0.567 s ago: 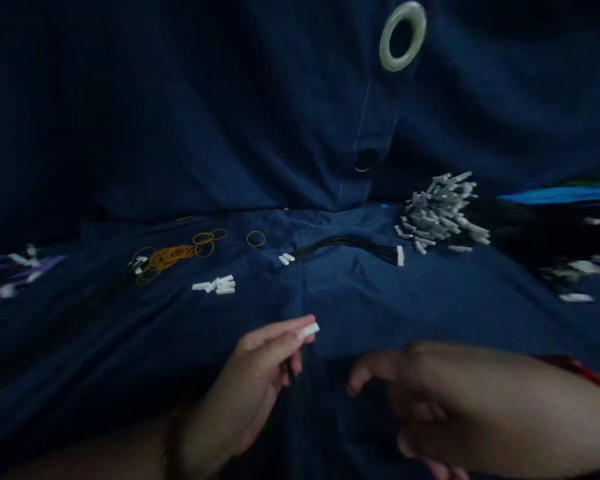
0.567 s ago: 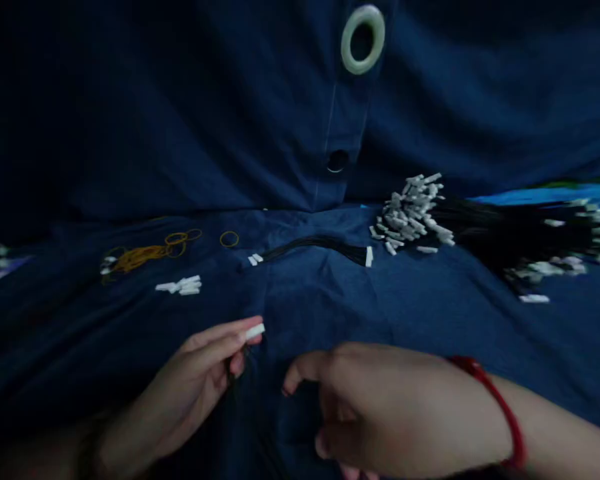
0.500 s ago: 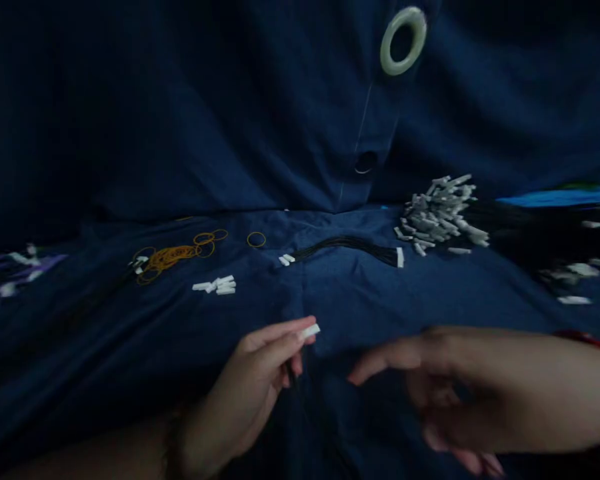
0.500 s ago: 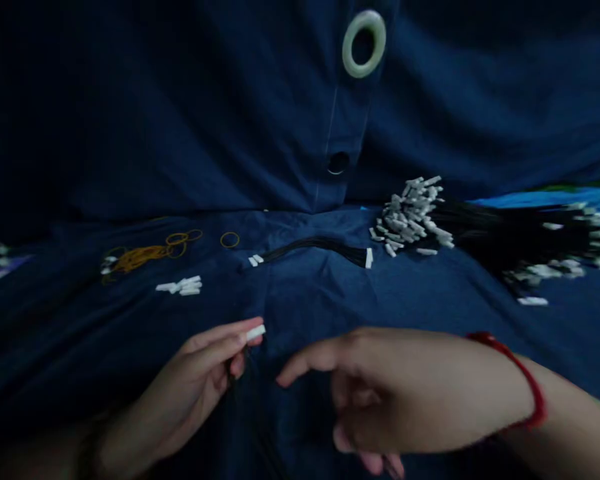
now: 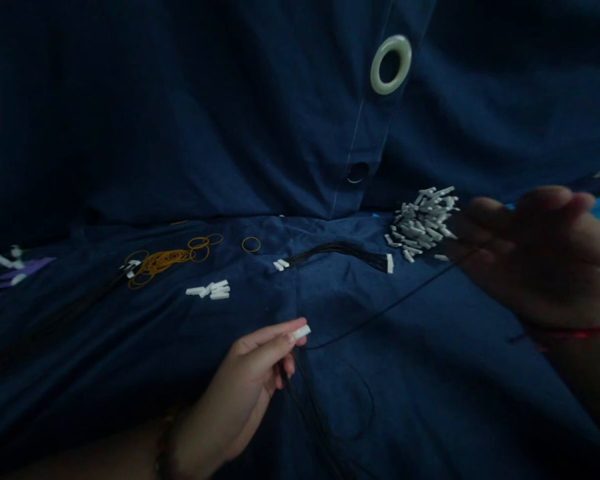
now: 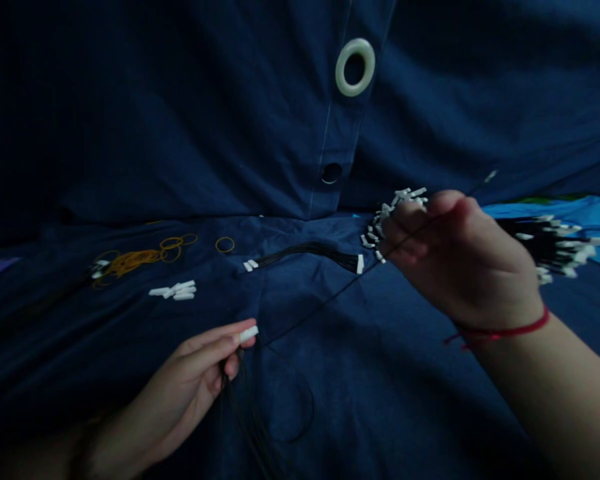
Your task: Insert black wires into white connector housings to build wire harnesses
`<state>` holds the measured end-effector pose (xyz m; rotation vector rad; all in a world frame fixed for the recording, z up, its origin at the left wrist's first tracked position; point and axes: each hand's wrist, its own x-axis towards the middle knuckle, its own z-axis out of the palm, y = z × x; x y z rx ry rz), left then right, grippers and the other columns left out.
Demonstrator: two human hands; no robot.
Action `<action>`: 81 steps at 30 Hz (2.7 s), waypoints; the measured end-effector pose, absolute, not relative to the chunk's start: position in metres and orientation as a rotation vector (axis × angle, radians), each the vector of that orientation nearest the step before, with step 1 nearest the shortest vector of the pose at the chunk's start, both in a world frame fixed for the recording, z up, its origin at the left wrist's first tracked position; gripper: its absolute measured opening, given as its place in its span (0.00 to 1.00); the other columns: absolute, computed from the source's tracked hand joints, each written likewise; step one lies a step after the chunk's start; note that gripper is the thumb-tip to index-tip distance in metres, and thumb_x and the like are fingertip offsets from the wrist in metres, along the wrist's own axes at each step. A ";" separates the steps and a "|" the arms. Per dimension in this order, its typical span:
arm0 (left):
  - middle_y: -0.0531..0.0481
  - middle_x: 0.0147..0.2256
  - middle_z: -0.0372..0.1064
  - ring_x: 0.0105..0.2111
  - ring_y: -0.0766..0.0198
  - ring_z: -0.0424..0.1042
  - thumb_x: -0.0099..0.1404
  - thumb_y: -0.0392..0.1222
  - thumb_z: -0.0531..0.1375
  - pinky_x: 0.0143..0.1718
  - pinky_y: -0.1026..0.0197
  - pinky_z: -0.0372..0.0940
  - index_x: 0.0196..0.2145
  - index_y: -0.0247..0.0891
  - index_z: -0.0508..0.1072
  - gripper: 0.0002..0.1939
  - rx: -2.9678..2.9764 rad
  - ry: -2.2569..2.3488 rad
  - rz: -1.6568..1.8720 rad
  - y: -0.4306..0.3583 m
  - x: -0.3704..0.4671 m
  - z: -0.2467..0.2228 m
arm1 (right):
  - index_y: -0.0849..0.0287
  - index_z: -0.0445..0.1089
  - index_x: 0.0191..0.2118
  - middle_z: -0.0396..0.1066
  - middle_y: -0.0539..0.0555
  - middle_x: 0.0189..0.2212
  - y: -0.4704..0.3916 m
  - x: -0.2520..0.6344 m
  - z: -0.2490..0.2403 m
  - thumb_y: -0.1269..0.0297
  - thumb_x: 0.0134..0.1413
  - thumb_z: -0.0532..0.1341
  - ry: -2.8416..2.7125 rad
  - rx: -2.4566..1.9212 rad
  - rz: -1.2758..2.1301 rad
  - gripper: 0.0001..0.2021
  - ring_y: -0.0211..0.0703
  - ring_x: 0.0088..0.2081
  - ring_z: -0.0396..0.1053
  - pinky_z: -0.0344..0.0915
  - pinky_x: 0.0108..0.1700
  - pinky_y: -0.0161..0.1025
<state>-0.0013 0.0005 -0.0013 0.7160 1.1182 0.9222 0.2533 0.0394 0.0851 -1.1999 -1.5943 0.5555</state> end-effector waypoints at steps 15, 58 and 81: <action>0.52 0.19 0.65 0.21 0.70 0.60 0.47 0.43 0.64 0.22 0.68 0.53 0.31 0.37 0.78 0.12 0.683 1.195 0.902 -0.013 0.006 0.002 | 0.66 0.64 0.28 0.67 0.51 0.19 -0.009 0.167 -0.020 0.62 0.54 0.57 -1.551 -0.979 1.556 0.10 0.30 0.20 0.63 0.61 0.24 0.27; 0.51 0.24 0.64 0.19 0.67 0.66 0.53 0.38 0.60 0.16 0.68 0.60 0.34 0.42 0.77 0.10 1.180 1.125 0.848 -0.014 0.004 -0.002 | 0.62 0.59 0.29 0.66 0.49 0.20 -0.014 0.173 -0.014 0.63 0.60 0.50 -1.877 -1.078 1.266 0.11 0.31 0.22 0.63 0.58 0.25 0.28; 0.51 0.24 0.66 0.23 0.70 0.61 0.54 0.44 0.60 0.23 0.68 0.53 0.36 0.38 0.76 0.12 0.839 1.223 0.847 -0.003 0.002 0.001 | 0.55 0.60 0.44 0.64 0.50 0.29 0.028 0.224 0.042 0.72 0.56 0.51 -1.977 -1.107 1.759 0.11 0.32 0.28 0.63 0.59 0.28 0.29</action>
